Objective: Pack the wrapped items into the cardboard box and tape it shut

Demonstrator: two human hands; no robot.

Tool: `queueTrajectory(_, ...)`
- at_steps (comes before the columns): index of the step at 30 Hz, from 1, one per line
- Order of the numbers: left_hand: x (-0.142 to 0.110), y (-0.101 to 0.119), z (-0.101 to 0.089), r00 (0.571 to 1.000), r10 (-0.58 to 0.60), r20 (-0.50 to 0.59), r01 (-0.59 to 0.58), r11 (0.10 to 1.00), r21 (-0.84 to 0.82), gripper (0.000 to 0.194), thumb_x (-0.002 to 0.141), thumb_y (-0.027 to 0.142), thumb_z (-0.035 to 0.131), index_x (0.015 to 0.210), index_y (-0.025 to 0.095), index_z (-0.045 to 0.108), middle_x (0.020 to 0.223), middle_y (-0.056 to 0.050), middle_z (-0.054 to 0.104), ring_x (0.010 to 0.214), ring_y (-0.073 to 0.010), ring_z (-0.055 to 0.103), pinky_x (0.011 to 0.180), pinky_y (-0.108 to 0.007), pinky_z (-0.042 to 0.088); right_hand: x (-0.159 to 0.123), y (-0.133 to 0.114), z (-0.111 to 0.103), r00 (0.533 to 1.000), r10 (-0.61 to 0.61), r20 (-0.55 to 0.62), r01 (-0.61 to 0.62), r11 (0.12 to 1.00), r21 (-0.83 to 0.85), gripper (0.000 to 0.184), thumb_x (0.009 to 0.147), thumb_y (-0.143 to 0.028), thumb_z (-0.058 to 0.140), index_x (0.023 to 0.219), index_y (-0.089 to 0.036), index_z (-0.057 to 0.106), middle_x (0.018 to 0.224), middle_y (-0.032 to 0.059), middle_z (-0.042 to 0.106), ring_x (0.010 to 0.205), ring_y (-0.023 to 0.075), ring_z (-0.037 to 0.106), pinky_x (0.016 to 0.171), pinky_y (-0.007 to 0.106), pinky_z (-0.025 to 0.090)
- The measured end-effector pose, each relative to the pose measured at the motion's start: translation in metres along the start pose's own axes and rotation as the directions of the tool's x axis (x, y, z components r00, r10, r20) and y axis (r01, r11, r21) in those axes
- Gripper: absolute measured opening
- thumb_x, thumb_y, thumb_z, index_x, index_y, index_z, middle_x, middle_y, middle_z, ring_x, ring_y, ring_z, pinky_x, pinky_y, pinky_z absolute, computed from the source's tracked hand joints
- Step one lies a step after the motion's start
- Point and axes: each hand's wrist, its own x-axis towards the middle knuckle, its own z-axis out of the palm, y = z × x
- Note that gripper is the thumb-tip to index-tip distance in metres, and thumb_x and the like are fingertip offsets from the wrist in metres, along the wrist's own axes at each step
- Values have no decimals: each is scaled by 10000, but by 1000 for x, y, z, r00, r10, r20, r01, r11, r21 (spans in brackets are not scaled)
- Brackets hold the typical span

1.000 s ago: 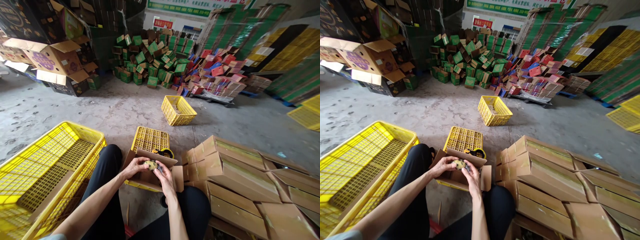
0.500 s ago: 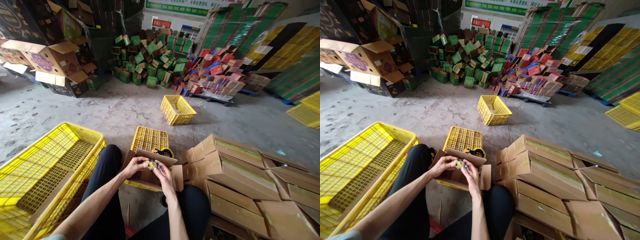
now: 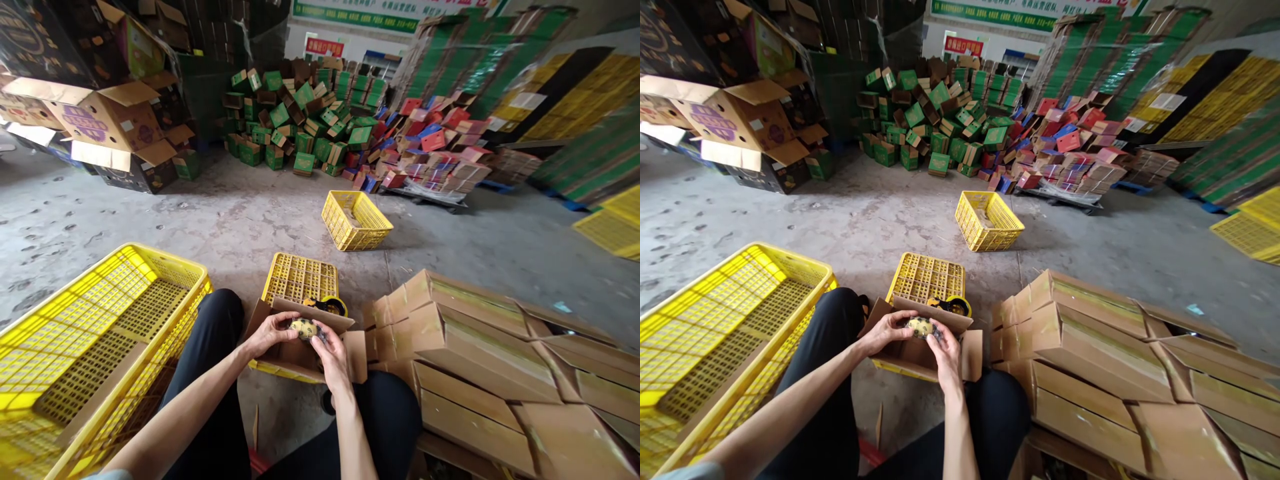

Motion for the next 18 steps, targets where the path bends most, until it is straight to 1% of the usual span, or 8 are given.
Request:
queueTrajectory(2, -1, 1, 1, 1000, -21, 2, 21, 1000, -14, 841, 687, 435, 1001, 1432, 222, 675, 1341, -120, 734, 1171, -312, 719, 1024, -434, 566, 0, -1, 0, 1000, -10, -3, 10, 1000, 8, 546, 748, -492, 917, 1228, -264, 792, 1347, 87, 764, 1324, 356, 664, 1220, 547, 438)
queueTrajectory(5, -1, 2, 2, 999, -46, -15, 45, 998, -53, 768, 714, 473, 980, 1388, 235, 699, 1393, -126, 696, 1210, -326, 701, 1011, -450, 581, -1, -3, 0, 1000, -22, 11, 22, 1000, 7, 523, 754, -480, 910, 1218, -265, 796, 1352, 86, 761, 1341, 360, 647, 1234, 553, 417)
queueTrajectory(9, -2, 3, 2, 999, -28, -22, 27, 998, -55, 631, 694, 442, 997, 1217, 189, 750, 1245, -109, 739, 1113, -291, 728, 990, -439, 587, -2, -5, 1, 999, -48, 23, 47, 999, 19, 507, 743, -475, 917, 1192, -270, 803, 1414, 80, 726, 1434, 354, 568, 1273, 536, 366)
queueTrajectory(11, -1, 3, 2, 1000, -11, -18, 10, 999, -48, 609, 683, 417, 1006, 1180, 182, 745, 1196, -96, 744, 1049, -267, 736, 960, -421, 593, -2, -6, 1, 999, -43, 23, 43, 999, 25, 565, 726, -483, 932, 1235, -286, 787, 1482, 71, 679, 1486, 349, 513, 1279, 524, 360)
queueTrajectory(12, -1, 3, 1, 1000, -4, -19, 3, 999, -46, 608, 677, 410, 1009, 1173, 183, 743, 1189, -92, 744, 1024, -258, 738, 941, -412, 597, -2, -6, 2, 999, -30, 22, 30, 999, 32, 617, 725, -495, 933, 1285, -300, 765, 1518, 66, 651, 1501, 347, 495, 1270, 523, 377)
queueTrajectory(14, 0, 1, 1, 1000, 11, -29, -12, 999, -44, 600, 658, 399, 1018, 1149, 188, 744, 1216, -89, 736, 997, -249, 736, 904, -395, 602, -1, -5, 2, 1000, 12, 11, -13, 998, 57, 708, 754, -547, 908, 1396, -337, 695, 1587, 57, 585, 1519, 346, 472, 1221, 531, 446)
queueTrajectory(16, 2, -1, 0, 999, 30, -38, -32, 999, -44, 577, 635, 380, 1027, 1104, 188, 750, 1261, -88, 723, 1003, -251, 733, 895, -389, 599, -1, -4, 3, 998, 57, -18, -55, 994, 89, 713, 814, -620, 838, 1451, -365, 643, 1625, 60, 539, 1535, 345, 449, 1146, 529, 524)
queueTrajectory(18, 4, -4, -1, 998, 51, -39, -53, 998, -39, 553, 623, 356, 1033, 1069, 183, 754, 1269, -84, 725, 1028, -255, 730, 929, -392, 586, -1, -1, 2, 994, 101, -50, -95, 989, 113, 691, 842, -657, 795, 1452, -374, 635, 1595, 77, 567, 1518, 345, 474, 1085, 520, 572)
